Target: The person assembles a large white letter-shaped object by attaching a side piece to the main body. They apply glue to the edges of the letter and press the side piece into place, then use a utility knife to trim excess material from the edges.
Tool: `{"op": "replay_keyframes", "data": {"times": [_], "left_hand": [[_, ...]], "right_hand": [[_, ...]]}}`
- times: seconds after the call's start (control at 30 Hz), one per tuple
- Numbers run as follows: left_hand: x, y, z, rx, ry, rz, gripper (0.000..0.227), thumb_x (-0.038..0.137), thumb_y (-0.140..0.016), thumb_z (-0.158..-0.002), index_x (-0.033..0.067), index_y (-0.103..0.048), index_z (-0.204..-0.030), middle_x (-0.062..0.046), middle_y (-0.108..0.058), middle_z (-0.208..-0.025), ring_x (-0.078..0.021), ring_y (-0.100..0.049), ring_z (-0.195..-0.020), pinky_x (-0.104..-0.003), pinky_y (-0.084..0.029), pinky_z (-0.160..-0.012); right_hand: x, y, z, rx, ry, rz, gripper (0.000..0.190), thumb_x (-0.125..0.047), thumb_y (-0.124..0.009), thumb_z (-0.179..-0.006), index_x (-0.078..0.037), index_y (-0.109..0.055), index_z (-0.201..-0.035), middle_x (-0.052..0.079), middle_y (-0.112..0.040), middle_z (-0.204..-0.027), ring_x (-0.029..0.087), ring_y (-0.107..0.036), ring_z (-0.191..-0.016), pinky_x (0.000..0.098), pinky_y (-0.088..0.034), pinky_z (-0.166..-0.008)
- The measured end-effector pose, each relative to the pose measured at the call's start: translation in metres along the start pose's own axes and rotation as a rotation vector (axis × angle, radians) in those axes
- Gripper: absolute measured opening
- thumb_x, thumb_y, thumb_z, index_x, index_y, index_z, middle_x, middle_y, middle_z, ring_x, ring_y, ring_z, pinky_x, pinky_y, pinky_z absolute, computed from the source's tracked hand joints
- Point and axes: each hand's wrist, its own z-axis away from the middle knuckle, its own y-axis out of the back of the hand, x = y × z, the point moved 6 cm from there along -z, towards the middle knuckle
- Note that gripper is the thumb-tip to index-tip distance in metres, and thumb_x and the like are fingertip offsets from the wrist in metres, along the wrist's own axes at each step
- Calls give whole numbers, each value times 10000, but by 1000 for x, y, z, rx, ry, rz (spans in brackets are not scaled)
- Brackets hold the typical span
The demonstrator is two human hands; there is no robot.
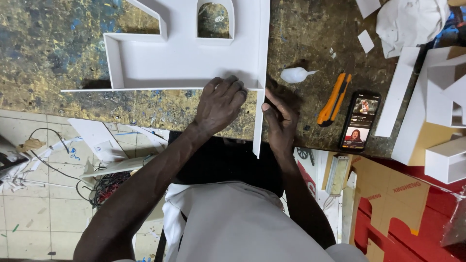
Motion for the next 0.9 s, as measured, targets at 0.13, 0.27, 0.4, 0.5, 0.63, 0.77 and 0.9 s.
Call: {"op": "replay_keyframes", "data": {"times": [0.13, 0.27, 0.4, 0.5, 0.63, 0.77, 0.9], "left_hand": [[-1, 1, -1, 20, -9, -22, 54, 89, -743, -993, 124, -729, -1033, -114, -772, -1070, -323, -792, -1143, -476, -570, -1014], [0, 3, -2, 10, -9, -9, 69, 73, -753, -982, 115, -732, -1033, -113, -765, -1056, -325, -790, -1128, -474, -575, -999], [2, 3, -1, 35, -19, -19, 96, 87, -785, -953, 129, -734, -1023, -109, -774, -1056, -316, -790, -1137, -464, -568, -1009], [1, 1, 0, 40, -5, -27, 77, 93, -761, -994, 138, -730, -1049, -106, -769, -1073, -321, -785, -1158, -469, -562, -1019], [-3, -9, 9, 14, 17, -33, 61, 103, -747, -1012, 145, -737, -1056, -104, -782, -1096, -314, -792, -1157, -478, -555, -1039], [1, 0, 1, -76, 68, 18, 114, 97, -748, -1022, 123, -732, -1132, -142, -789, -1179, -363, -781, -1229, -531, -540, -1065], [-10, 44, -18, -360, 158, -11, 313, 53, -833, -991, 112, -764, -1290, -174, -807, -1313, -387, -714, -1368, -511, -509, -1158]], "right_hand": [[10, 4, -4, -11, -11, -2, 366, -163, -689, -1164, -9, -720, -1494, 240, -720, -1509, 443, -592, -1503, 628, -479, -1288], [-2, 6, -14, 52, -83, 51, 290, -260, -759, -1142, -46, -831, -1324, 106, -819, -1234, 200, -714, -1255, 461, -598, -1120], [11, 12, -33, 55, -64, 180, 259, -311, -810, -1143, -63, -865, -1190, 119, -819, -1051, 201, -764, -1079, 461, -643, -1015], [-17, -4, -36, 176, -1, 167, 178, -138, -944, -1009, -11, -834, -1066, 111, -815, -961, 160, -754, -1021, 441, -629, -970], [-20, -9, -34, 219, -32, 57, 165, -113, -928, -1033, -4, -807, -1058, 128, -812, -970, 156, -726, -1075, 449, -609, -1004], [-18, -5, -33, 201, -42, 90, 170, -149, -872, -1093, 1, -792, -1095, 168, -823, -1013, 228, -775, -1113, 500, -616, -1012], [-20, -8, -33, 216, -55, 111, 166, -150, -875, -1095, -7, -791, -1087, 156, -822, -1003, 227, -775, -1126, 517, -618, -1027]]}}
